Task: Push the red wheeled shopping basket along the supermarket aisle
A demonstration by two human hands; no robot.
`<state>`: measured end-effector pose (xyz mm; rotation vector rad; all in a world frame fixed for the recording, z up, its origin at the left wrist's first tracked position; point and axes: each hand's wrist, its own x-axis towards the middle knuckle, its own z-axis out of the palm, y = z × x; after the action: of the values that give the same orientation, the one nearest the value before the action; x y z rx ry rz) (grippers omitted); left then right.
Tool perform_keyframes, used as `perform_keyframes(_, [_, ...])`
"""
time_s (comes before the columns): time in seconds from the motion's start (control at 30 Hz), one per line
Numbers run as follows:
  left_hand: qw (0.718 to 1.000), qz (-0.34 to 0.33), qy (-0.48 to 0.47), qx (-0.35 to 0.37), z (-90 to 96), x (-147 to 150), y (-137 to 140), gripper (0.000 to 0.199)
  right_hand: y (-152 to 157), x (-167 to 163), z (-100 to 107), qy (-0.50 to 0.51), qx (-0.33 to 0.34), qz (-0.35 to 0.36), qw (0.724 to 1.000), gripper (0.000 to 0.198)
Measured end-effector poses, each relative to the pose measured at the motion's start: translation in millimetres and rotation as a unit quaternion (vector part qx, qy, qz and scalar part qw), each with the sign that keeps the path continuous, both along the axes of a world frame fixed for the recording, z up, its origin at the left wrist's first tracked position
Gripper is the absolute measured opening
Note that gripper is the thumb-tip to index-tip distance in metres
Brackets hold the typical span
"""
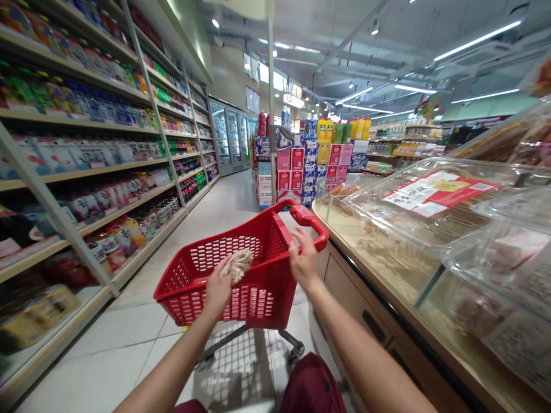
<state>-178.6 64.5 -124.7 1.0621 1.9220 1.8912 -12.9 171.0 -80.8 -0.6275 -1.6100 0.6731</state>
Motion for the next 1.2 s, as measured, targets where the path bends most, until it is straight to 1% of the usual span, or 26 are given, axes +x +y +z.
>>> perform_keyframes(0.03, [0.999, -0.034, -0.001, 0.027, 5.9, 20, 9, 0.046, -23, -17, -7, 0.014, -0.057, 0.071, 0.996, 0.037])
perform_keyframes(0.07, [0.997, -0.065, 0.016, 0.047, 10.1, 35, 14, 0.047, -43, -33, -15, 0.025, -0.112, 0.146, 0.983, 0.043])
perform_keyframes(0.1, [0.993, -0.094, 0.057, 0.054, 12.5, 45, 16, 0.049, -56, -45, -22, 0.053, -0.157, 0.18, 0.97, 0.044])
perform_keyframes(0.13, [0.984, -0.121, 0.124, 0.043, 12.8, 48, 15, 0.052, -64, -53, -29, 0.069, -0.197, 0.205, 0.956, 0.043])
perform_keyframes(0.17, [0.969, -0.144, 0.201, 0.017, 11.3, 45, 12, 0.056, -64, -55, -32, 0.079, -0.225, 0.207, 0.949, 0.04])
perform_keyframes(0.2, [0.948, -0.157, 0.275, -0.021, 7.8, 36, 6, 0.06, -57, -52, -33, 0.08, -0.241, 0.191, 0.948, 0.037])
perform_keyframes(0.23, [0.928, -0.154, 0.334, -0.068, 2.6, 23, 0, 0.064, -44, -43, -29, 0.069, -0.243, 0.162, 0.954, 0.034])
perform_keyframes(0.27, [0.911, -0.132, 0.371, -0.122, -3.9, 7, -7, 0.065, -25, -29, -23, 0.052, -0.226, 0.121, 0.965, 0.033])
perform_keyframes(0.3, [0.898, -0.101, 0.391, -0.176, -11.2, -10, -13, 0.064, -4, -13, -14, 0.03, -0.19, 0.072, 0.979, 0.032])
perform_keyframes(0.33, [0.887, -0.067, 0.397, -0.227, -18.9, -26, -18, 0.061, 19, 3, -4, 0.008, -0.136, 0.013, 0.991, 0.032])
perform_keyframes(0.37, [0.877, -0.039, 0.398, -0.266, -26.3, -40, -22, 0.057, 42, 19, 6, -0.018, -0.062, -0.047, 0.997, 0.032])
perform_keyframes(0.4, [0.868, -0.021, 0.399, -0.294, -32.9, -51, -24, 0.054, 62, 31, 14, -0.046, 0.005, -0.097, 0.994, 0.031])
perform_keyframes(0.47, [0.86, -0.008, 0.402, -0.315, -42.1, -62, -23, 0.051, 87, 41, 18, -0.121, 0.092, -0.148, 0.977, 0.029])
perform_keyframes(0.5, [0.861, -0.003, 0.4, -0.315, -44.7, -63, -21, 0.05, 90, 37, 13, -0.165, 0.118, -0.153, 0.967, 0.029])
perform_keyframes(0.57, [0.866, 0.007, 0.391, -0.313, -46.4, -60, -17, 0.051, 80, 14, -8, -0.251, 0.162, -0.13, 0.945, 0.028])
perform_keyframes(0.67, [0.868, 0.003, 0.382, -0.316, -44.5, -54, -15, 0.054, 42, -39, -45, -0.351, 0.253, -0.043, 0.9, 0.027])
perform_keyframes(0.73, [0.867, -0.004, 0.379, -0.323, -42.5, -54, -16, 0.055, 26, -58, -56, -0.389, 0.299, 0.014, 0.871, 0.025])
perform_keyframes(0.77, [0.866, -0.006, 0.379, -0.326, -41.8, -55, -17, 0.056, 26, -58, -56, -0.398, 0.311, 0.028, 0.863, 0.024])
perform_keyframes(0.83, [0.865, -0.006, 0.377, -0.331, -41.1, -56, -19, 0.057, 39, -38, -45, -0.395, 0.308, 0.008, 0.866, 0.024])
perform_keyframes(0.9, [0.865, -0.002, 0.378, -0.33, -42.1, -55, -19, 0.058, 62, -4, -29, -0.366, 0.278, -0.065, 0.886, 0.025])
perform_keyframes(0.97, [0.866, 0.004, 0.38, -0.324, -44.3, -52, -18, 0.059, 80, 23, -18, -0.32, 0.24, -0.143, 0.905, 0.027])
perform_keyframes(1.0, [0.867, 0.007, 0.38, -0.321, -45.5, -50, -17, 0.059, 82, 27, -17, -0.305, 0.227, -0.159, 0.911, 0.027])
perform_keyframes(1.03, [0.868, 0.01, 0.381, -0.318, -46.6, -48, -16, 0.06, 80, 26, -19, -0.298, 0.22, -0.16, 0.915, 0.027])
perform_keyframes(1.1, [0.87, 0.01, 0.38, -0.315, -48.0, -44, -15, 0.06, 64, 6, -29, -0.313, 0.229, -0.109, 0.915, 0.025])
perform_keyframes(1.17, [0.869, 0.003, 0.378, -0.319, -47.9, -43, -15, 0.061, 42, -20, -35, -0.342, 0.247, -0.014, 0.907, 0.022])
perform_keyframes(1.2, [0.869, -0.001, 0.377, -0.322, -47.6, -43, -16, 0.061, 33, -29, -34, -0.343, 0.244, 0.03, 0.907, 0.022])
